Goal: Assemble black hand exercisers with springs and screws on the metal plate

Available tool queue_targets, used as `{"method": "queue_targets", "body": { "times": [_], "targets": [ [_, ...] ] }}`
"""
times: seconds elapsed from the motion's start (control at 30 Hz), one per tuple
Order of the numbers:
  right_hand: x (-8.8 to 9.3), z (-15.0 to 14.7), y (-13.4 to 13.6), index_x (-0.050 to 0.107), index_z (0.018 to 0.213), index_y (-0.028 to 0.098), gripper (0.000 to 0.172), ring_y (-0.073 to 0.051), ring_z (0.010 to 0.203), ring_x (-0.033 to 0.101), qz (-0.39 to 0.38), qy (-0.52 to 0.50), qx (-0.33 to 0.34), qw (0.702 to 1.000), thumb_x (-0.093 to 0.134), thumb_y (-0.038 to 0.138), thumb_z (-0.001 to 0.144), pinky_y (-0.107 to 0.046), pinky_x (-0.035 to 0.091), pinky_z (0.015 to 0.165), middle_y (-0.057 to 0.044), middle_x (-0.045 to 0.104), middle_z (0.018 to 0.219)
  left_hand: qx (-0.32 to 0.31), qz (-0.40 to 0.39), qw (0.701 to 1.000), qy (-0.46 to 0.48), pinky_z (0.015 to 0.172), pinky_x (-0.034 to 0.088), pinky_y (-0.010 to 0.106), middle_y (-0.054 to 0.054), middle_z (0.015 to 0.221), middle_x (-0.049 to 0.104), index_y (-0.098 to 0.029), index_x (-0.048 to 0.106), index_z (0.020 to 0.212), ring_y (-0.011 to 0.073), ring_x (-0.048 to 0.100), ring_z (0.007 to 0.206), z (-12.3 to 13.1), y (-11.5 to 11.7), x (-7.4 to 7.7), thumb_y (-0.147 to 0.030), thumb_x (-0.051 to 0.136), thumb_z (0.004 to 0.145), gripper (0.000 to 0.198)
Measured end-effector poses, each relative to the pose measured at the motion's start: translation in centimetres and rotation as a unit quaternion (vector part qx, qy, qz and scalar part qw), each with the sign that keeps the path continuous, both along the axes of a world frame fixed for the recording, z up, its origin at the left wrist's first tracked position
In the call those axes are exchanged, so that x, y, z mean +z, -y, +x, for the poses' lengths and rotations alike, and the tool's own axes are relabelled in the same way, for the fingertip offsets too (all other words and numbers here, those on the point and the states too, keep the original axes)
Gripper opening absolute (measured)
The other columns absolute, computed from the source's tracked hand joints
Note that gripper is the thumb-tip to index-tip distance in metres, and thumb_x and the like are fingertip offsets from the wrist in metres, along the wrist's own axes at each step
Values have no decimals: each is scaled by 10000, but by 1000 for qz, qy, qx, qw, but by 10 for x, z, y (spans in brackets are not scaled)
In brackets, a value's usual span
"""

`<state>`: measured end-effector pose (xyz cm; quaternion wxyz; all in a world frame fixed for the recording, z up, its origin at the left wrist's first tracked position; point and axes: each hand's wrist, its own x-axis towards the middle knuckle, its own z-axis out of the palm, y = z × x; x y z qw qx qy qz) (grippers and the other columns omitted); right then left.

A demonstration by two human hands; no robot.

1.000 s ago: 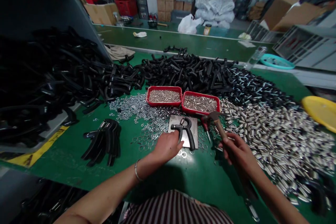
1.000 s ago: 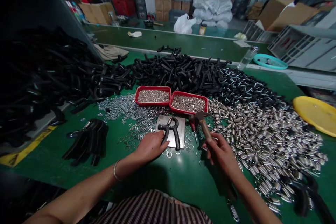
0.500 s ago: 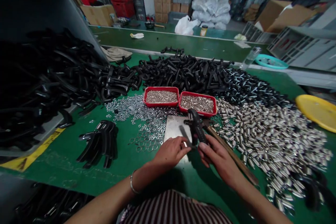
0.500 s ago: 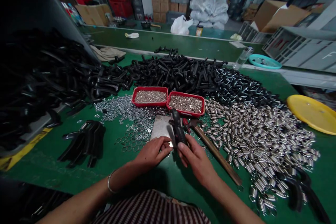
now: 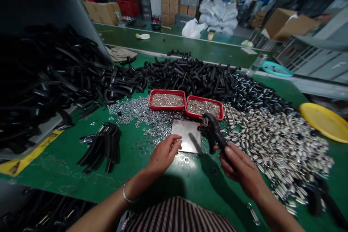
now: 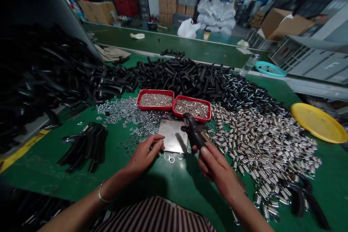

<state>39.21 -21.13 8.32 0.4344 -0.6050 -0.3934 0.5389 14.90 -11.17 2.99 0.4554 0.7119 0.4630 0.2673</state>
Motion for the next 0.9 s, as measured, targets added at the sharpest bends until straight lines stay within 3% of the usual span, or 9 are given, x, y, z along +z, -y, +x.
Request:
{"method": "queue_targets", "body": {
  "times": [0.07, 0.13, 0.27, 0.37, 0.53, 0.63, 0.7, 0.8, 0.9],
  "targets": [
    [2, -3, 0, 623, 1137, 193, 371, -61, 432, 167, -20, -216, -23, 976, 513, 509, 976, -167, 180, 369, 97, 284, 568, 7, 10, 1000, 15, 803, 471, 311, 25, 909, 717, -201, 572, 1180, 175, 661, 834, 3, 0, 5, -395, 440, 1006, 292],
    [-5, -8, -1, 642, 1089, 161, 343, -50, 436, 96, -37, -359, -22, 932, 563, 471, 964, -152, 146, 354, 112, 220, 559, 10, 20, 999, 26, 805, 473, 307, 19, 907, 716, -208, 581, 1169, 170, 659, 827, 6, 1, 9, -393, 447, 1004, 282],
    [-27, -16, 0, 660, 1080, 114, 330, -37, 424, 93, -65, -507, -17, 859, 653, 408, 930, -138, 157, 341, 123, 228, 540, 10, 18, 999, 40, 766, 482, 294, 14, 874, 713, -203, 591, 1143, 166, 656, 784, 8, 2, 14, -383, 461, 996, 267],
    [-34, -18, 2, 661, 1092, 94, 319, -33, 421, 115, -69, -551, -22, 831, 656, 372, 938, -132, 163, 340, 123, 246, 536, 15, 1, 999, 46, 735, 488, 293, 15, 850, 712, -201, 594, 1127, 169, 655, 762, 7, 4, 14, -388, 457, 993, 268],
    [-36, -21, 5, 662, 1125, 103, 354, -39, 424, 118, -61, -548, -12, 834, 617, 411, 958, -131, 177, 341, 117, 239, 533, 35, -65, 987, 140, 856, 514, 338, 64, 1023, 711, -191, 565, 1207, 192, 672, 921, 13, 6, 12, -370, 609, 908, 351],
    [-39, -24, 8, 666, 1125, 136, 357, -47, 422, 115, -63, -514, 10, 856, 574, 446, 975, -139, 186, 340, 109, 244, 528, 14, -184, 939, 289, 946, 514, 376, 125, 1233, 661, -179, 532, 1275, 232, 643, 1113, 21, 5, 11, -364, 676, 868, 470],
    [-42, -26, 10, 668, 1125, 144, 347, -48, 422, 126, -66, -473, 22, 878, 543, 438, 991, -147, 196, 347, 98, 290, 528, 12, -240, 912, 333, 956, 513, 370, 130, 1225, 670, -162, 586, 1203, 230, 648, 1110, 25, 3, 10, -365, 680, 873, 399],
    [-43, -27, 12, 665, 1136, 142, 331, -43, 424, 164, -67, -418, 16, 906, 517, 408, 1006, -157, 208, 354, 66, 404, 567, 34, -268, 898, 347, 978, 493, 342, 109, 1137, 708, -149, 634, 1106, 199, 663, 1057, 30, 2, 8, -323, 723, 845, 326],
    [-44, -25, 12, 671, 1110, 126, 343, -40, 421, 177, -61, -425, 1, 903, 513, 412, 1006, -156, 210, 345, 61, 419, 579, 40, -303, 878, 368, 964, 500, 336, 113, 1157, 703, -149, 635, 1127, 201, 660, 1069, 33, 4, 8, -294, 752, 817, 362]
  ]
}}
